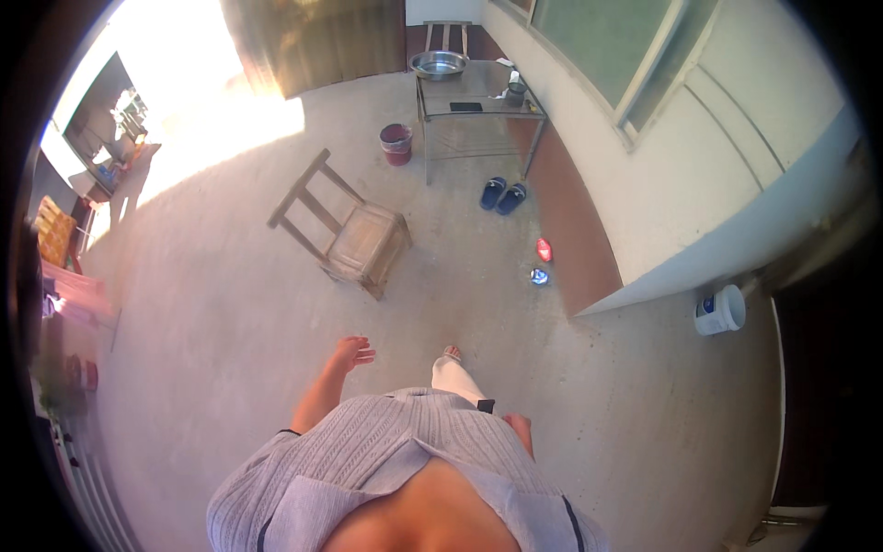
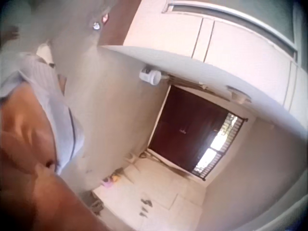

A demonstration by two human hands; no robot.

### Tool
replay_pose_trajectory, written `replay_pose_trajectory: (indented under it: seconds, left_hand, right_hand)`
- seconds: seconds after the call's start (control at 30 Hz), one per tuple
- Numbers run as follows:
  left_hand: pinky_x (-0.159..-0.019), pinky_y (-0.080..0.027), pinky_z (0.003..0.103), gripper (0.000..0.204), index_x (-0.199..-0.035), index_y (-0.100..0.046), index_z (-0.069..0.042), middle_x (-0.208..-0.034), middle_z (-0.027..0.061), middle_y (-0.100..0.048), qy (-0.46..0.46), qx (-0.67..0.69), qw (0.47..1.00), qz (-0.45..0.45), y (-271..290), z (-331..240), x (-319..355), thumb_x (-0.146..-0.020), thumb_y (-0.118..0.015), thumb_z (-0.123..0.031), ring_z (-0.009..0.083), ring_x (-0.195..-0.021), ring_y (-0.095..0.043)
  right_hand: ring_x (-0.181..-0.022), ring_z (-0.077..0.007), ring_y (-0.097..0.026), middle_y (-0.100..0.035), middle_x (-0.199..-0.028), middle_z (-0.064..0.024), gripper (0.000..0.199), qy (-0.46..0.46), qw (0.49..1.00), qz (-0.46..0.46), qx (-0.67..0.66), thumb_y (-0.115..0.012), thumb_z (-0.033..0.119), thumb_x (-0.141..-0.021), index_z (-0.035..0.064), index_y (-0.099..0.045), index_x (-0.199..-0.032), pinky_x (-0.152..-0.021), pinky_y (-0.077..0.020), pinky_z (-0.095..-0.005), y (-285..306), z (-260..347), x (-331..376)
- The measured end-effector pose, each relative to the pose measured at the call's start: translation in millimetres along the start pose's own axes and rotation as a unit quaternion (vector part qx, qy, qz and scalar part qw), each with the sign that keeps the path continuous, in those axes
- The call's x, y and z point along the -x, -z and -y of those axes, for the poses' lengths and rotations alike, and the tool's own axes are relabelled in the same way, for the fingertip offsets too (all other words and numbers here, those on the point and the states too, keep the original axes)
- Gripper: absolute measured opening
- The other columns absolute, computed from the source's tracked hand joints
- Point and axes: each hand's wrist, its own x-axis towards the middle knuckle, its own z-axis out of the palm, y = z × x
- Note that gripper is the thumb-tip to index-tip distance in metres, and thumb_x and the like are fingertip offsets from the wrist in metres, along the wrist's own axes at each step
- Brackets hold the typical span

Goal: The person assembles a pink standing fan by attaching the front and rear wire cages to the fan head. They use a screwdriver to tighten the screws securing the cages in place.

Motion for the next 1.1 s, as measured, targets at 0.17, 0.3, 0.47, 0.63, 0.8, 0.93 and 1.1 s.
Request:
replay_pose_trajectory:
  seconds: [0.17, 0.3, 0.47, 0.63, 0.8, 0.93, 1.1]
  left_hand:
    - [-0.069, -0.055, 0.056, 0.024, -0.107, -0.049, 0.008, -0.098, 0.0204, -0.054, 0.139, 0.019, 0.979, -0.146, 3, 7, -26, -0.086, -0.050, -0.003, 0.0431, -0.087, -0.062]
    - [-0.070, -0.055, 0.053, 0.020, -0.103, -0.049, 0.008, -0.095, 0.0196, -0.054, 0.151, 0.007, 0.976, -0.156, -4, 8, -9, -0.086, -0.050, -0.004, 0.0411, -0.086, -0.063]
    - [-0.070, -0.055, 0.051, 0.018, -0.100, -0.050, 0.007, -0.093, 0.0188, -0.055, 0.073, -0.153, 0.978, -0.125, -39, -12, -13, -0.087, -0.050, -0.006, 0.0389, -0.083, -0.063]
    - [-0.070, -0.056, 0.048, 0.016, -0.097, -0.051, 0.006, -0.092, 0.0180, -0.057, -0.163, -0.417, 0.887, -0.109, -117, -83, -73, -0.088, -0.050, -0.008, 0.0367, -0.080, -0.064]
    - [-0.070, -0.055, 0.041, 0.019, -0.102, -0.055, 0.003, -0.095, 0.0144, -0.060, -0.002, 0.037, 0.989, -0.146, -202, -233, -205, -0.090, -0.051, -0.011, 0.0304, -0.082, -0.065]
    - [-0.072, -0.054, 0.035, 0.024, -0.110, -0.056, 0.002, -0.101, 0.0116, -0.061, -0.034, 0.105, 0.986, -0.128, -229, -328, -267, -0.091, -0.052, -0.012, 0.0255, -0.087, -0.066]
    - [-0.074, -0.054, 0.034, 0.026, -0.113, -0.055, 0.000, -0.105, 0.0112, -0.061, -0.052, 0.156, 0.971, -0.171, -276, -378, -269, -0.093, -0.053, -0.015, 0.0249, -0.089, -0.065]
  right_hand:
    - [-0.077, -0.0217, -0.065, -0.064, -0.086, -0.0105, 0.012, 0.004, 0.994, 0.046, -0.094, -0.057, 0.012, -0.084, 0.0033, -0.061, -0.092, -0.064, -0.0545, -0.0384, -45, 224, -113]
    - [-0.074, -0.0154, -0.062, -0.061, -0.087, -0.0024, 0.022, 0.106, 0.988, 0.107, -0.027, -0.060, 0.023, -0.085, 0.0073, -0.059, -0.101, -0.062, -0.0516, -0.0335, -93, 391, -165]
    - [-0.072, -0.0103, -0.060, -0.061, -0.081, -0.0005, 0.022, 0.213, 0.968, 0.131, 0.012, -0.061, 0.027, -0.086, 0.0062, -0.062, -0.093, -0.058, -0.0499, -0.0273, -146, 572, -230]
    - [-0.066, -0.0117, -0.060, -0.061, -0.075, -0.0023, 0.026, 0.245, 0.961, 0.116, 0.060, -0.062, 0.029, -0.085, 0.0032, -0.065, -0.091, -0.053, -0.0473, -0.0271, -175, 709, -278]
    - [-0.070, -0.0149, -0.062, -0.065, -0.073, -0.0067, 0.030, 0.354, 0.910, -0.017, 0.216, -0.063, 0.032, -0.084, 0.0029, -0.067, -0.084, -0.058, -0.0475, -0.0324, -161, 825, -342]
    - [-0.073, -0.0207, -0.064, -0.067, -0.076, -0.0106, 0.029, 0.368, 0.901, -0.002, 0.230, -0.061, 0.031, -0.083, 0.0023, -0.068, -0.084, -0.066, -0.0480, -0.0354, -161, 927, -385]
    - [-0.076, -0.0246, -0.064, -0.067, -0.077, -0.0124, 0.028, 0.394, 0.870, -0.042, 0.295, -0.061, 0.030, -0.082, 0.0022, -0.068, -0.080, -0.070, -0.0483, -0.0367, -169, 1044, -482]
